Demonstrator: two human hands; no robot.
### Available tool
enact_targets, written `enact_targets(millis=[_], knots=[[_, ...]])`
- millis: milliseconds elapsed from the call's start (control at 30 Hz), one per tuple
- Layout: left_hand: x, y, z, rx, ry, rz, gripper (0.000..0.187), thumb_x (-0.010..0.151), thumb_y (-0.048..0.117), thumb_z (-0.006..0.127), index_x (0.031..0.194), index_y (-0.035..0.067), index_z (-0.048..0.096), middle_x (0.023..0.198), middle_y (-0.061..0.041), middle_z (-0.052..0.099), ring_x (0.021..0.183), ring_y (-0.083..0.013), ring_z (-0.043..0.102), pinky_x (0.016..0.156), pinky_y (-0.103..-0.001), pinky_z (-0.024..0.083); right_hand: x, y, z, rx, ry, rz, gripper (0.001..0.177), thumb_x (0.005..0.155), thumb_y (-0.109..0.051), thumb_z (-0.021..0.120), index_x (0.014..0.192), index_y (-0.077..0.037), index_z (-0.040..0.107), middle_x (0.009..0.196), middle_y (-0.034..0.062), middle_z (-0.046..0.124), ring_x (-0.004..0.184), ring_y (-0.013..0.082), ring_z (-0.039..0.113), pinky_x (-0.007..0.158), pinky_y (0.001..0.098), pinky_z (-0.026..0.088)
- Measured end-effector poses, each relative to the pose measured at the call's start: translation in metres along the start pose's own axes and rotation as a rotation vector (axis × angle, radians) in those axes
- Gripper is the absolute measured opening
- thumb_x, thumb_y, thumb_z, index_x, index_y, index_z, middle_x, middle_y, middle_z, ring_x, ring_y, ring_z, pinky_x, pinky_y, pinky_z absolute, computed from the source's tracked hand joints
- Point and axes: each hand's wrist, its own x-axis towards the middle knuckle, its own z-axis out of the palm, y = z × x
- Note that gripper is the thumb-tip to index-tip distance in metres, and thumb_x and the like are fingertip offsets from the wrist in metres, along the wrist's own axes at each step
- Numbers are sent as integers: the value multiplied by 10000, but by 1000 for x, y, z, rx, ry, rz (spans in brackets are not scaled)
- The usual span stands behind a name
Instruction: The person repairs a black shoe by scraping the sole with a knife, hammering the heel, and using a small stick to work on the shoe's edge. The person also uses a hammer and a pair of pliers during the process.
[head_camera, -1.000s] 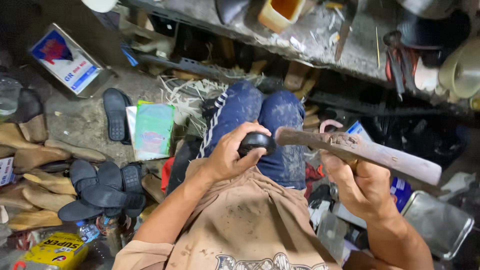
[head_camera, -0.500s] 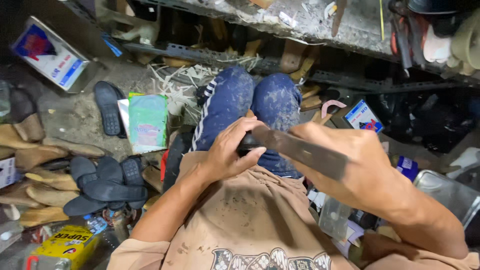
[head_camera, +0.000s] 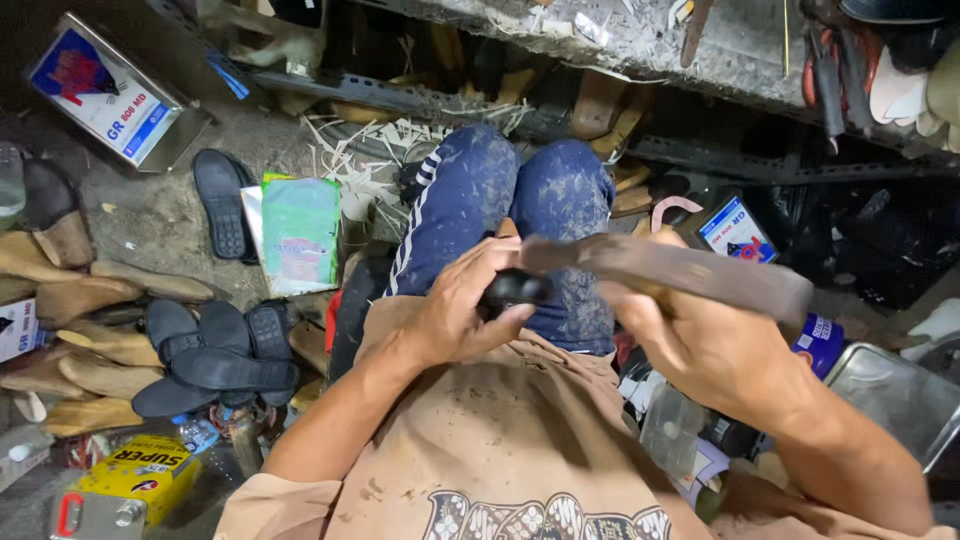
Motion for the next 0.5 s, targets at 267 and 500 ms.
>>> enact_targets(millis=[267,500], knots=[[-12,-6,-6,-35,63,-142,415,993,294,601,1288,12,527,1281,-202,617,1258,-345,620,1138,-448,457,-7,-11,24,123,349,-53,247,1021,-192,510,1087,-10,664,897,69,688,537,135,593,446,286,447],[-16,-10,-13,-73,61,-188,489,1011,433,570,1292,35,534,1284,-199,622,1309,-367,606,1149,-457,458,-15,1,44,142,214,-13,262,1012,-181,492,1168,-79,674,1120,82,704,732,210,710,614,331,541]])
